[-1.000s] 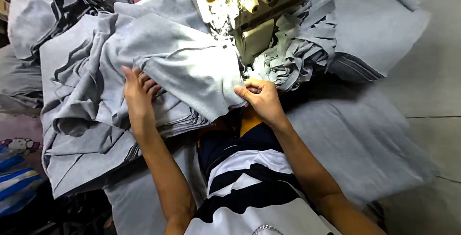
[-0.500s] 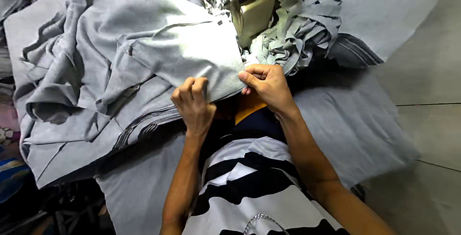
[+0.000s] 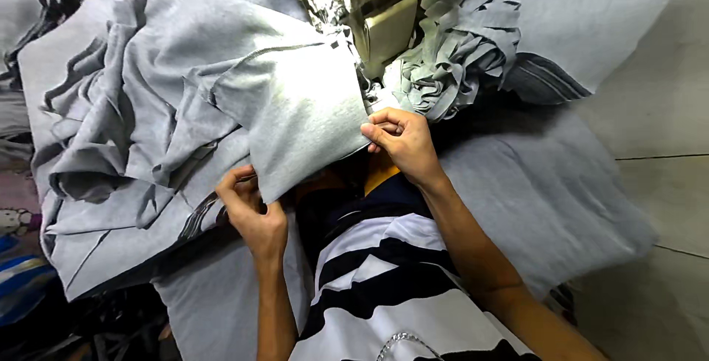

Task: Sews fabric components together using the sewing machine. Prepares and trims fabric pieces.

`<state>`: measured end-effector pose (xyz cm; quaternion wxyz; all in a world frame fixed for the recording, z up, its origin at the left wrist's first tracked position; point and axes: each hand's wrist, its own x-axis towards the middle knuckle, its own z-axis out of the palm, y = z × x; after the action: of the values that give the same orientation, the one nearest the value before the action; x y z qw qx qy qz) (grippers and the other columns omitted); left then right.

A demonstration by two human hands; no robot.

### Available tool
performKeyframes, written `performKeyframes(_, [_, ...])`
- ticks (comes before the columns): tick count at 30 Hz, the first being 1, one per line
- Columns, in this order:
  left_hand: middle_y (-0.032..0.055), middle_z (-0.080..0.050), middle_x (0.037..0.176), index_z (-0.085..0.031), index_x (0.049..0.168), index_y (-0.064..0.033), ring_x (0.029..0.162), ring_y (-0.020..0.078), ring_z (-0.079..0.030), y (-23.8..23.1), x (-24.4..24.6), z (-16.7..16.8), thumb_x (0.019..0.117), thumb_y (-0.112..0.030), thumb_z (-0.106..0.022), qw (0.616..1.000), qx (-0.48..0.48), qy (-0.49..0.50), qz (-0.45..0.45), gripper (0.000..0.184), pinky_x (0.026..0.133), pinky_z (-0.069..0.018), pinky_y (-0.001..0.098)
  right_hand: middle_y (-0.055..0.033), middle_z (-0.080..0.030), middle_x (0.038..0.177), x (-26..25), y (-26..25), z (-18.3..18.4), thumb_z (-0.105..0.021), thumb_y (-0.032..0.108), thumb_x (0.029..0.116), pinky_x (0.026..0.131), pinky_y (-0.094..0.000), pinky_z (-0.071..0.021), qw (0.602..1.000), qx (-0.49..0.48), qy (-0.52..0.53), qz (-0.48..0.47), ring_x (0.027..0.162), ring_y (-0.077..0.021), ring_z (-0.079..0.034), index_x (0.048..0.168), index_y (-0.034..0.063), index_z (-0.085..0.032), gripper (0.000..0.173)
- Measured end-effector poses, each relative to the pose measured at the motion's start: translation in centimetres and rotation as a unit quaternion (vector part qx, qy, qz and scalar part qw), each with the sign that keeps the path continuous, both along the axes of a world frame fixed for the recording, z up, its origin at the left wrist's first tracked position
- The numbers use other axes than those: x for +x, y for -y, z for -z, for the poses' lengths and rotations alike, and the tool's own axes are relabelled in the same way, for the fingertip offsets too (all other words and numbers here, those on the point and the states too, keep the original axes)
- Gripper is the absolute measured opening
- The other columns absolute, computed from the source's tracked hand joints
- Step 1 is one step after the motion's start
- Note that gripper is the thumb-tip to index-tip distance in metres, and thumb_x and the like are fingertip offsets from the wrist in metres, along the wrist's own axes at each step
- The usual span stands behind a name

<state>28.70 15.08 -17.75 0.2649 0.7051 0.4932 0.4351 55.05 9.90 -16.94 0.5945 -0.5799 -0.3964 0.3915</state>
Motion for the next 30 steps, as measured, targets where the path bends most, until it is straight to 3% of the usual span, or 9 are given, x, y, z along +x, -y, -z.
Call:
performKeyframes(2, [0.0049, -0.056, 0.134, -0.036, 0.143, -0.0016, 0.116, 0.0107, -0.062, 0.0, -0.1, -0.4, 0.0924, -0.015, -0.064, 0.983, -0.117, 0.12, 0.08, 0.059, 0.097, -0.0556, 0.031, -0.006, -0.071, 0.081, 0.4, 0.2, 0.2, -0.071, 0.008, 0.0964, 0.052, -0.0234, -0.0575, 1.0, 0.004, 0.005, 0.009, 0.058, -0.0117, -0.065, 0.106, 0.0042, -0.07, 0.01])
performKeyframes(6, [0.0024, -0.064, 0.134, -0.034, 0.149, -0.0195, 0.122, 0.0186, -0.063, -1.0, -0.8, -1.0, 0.0826, -0.033, -0.078, 0.882, -0.267, 0.354, 0.161, 0.081, 0.105, -0.0518, 0.042, -0.0046, -0.072, 0.082, 0.7, 0.4, 0.3, -0.073, 0.009, 0.0947, 0.054, -0.0229, -0.0572, 0.999, 0.011, 0.026, 0.034, 0.06, -0.0102, -0.065, 0.107, 0.0053, -0.073, 0.013])
performKeyframes(9, [0.0033, -0.067, 0.124, -0.04, 0.147, -0.0149, 0.112, 0.0167, -0.067, -2.2, -0.1, -2.2, 0.1042, -0.032, -0.046, 0.882, -0.311, 0.337, 0.104, 0.046, 0.099, -0.0559, 0.0385, -0.0046, -0.071, 0.079, 0.5, 0.4, -0.1, -0.074, 0.01, 0.0943, 0.053, -0.0246, -0.0574, 0.998, 0.033, 0.027, 0.044, 0.061, -0.0129, -0.067, 0.123, 0.01, -0.065, 0.03])
performKeyframes(11, [0.0014, -0.071, 0.119, -0.054, 0.138, -0.0122, 0.106, 0.0121, -0.07, -2.9, 0.9, -3.3, 0.1102, -0.028, -0.037, 0.884, -0.331, 0.318, 0.088, 0.036, 0.094, -0.0589, 0.0337, -0.0032, -0.073, 0.083, 0.4, 0.6, -0.1, -0.074, 0.01, 0.0941, 0.055, -0.0241, -0.0581, 0.996, 0.064, 0.041, 0.052, 0.065, -0.0119, -0.069, 0.124, 0.0113, -0.061, 0.033])
performKeyframes(13, [-0.0002, -0.075, 0.099, -0.065, 0.115, -0.012, 0.09, 0.0089, -0.072, -3.4, 2.5, -4.1, 0.1108, -0.022, -0.038, 0.878, -0.348, 0.326, 0.04, 0.03, 0.08, -0.0623, 0.0303, -0.003, -0.073, 0.091, 0.3, 0.7, 0.1, -0.073, 0.007, 0.0939, 0.059, -0.0237, -0.0594, 0.99, 0.102, 0.069, 0.066, 0.069, -0.0099, -0.068, 0.114, 0.0061, -0.068, 0.021])
performKeyframes(16, [-0.0001, -0.073, 0.089, -0.063, 0.107, -0.0121, 0.08, 0.0082, -0.072, -4.2, 4.5, -3.1, 0.11, -0.018, -0.04, 0.863, -0.321, 0.391, -0.003, 0.024, 0.069, -0.0621, 0.0278, -0.0032, -0.076, 0.097, 0.2, 0.4, 0.7, -0.072, 0.005, 0.0942, 0.063, -0.0234, -0.0603, 0.986, 0.116, 0.094, 0.079, 0.073, -0.0082, -0.069, 0.107, 0.004, -0.076, 0.013])
performKeyframes(22, [0.0013, -0.073, 0.091, -0.063, 0.11, -0.0085, 0.084, 0.0097, -0.072, -4.2, 5.6, -1.4, 0.11, -0.016, -0.038, 0.876, -0.267, 0.4, -0.029, 0.026, 0.075, -0.0622, 0.0296, -0.004, -0.077, 0.098, 0.3, -0.1, 2.1, -0.072, 0.002, 0.0938, 0.063, -0.023, -0.0596, 0.985, 0.117, 0.074, 0.1, 0.072, -0.0081, -0.069, 0.106, 0.0035, -0.078, 0.014])
performKeyframes(26, [0.0029, -0.074, 0.089, -0.065, 0.103, -0.0088, 0.082, 0.0106, -0.073, -5.0, 5.5, -2.3, 0.1094, -0.016, -0.04, 0.843, -0.307, 0.441, -0.029, 0.027, 0.073, -0.0621, 0.0295, -0.0057, -0.077, 0.101, 0.1, -1.4, 1.8, -0.071, 0.0, 0.094, 0.065, -0.0219, -0.0599, 0.982, 0.147, 0.063, 0.103, 0.074, -0.0066, -0.07, 0.11, 0.0009, -0.077, 0.017])
performKeyframes(30, [0.0056, -0.074, 0.098, -0.066, 0.111, -0.0081, 0.09, 0.0144, -0.073, -7.9, 5.6, -3.2, 0.1086, -0.02, -0.043, 0.804, -0.358, 0.475, -0.001, 0.026, 0.08, -0.0622, 0.0345, -0.0044, -0.076, 0.1, 0.3, -3.8, 0.9, -0.07, 0.004, 0.0961, 0.059, -0.0205, -0.0571, 0.976, 0.153, 0.109, 0.113, 0.067, -0.0051, -0.066, 0.116, 0.0041, -0.076, 0.02])
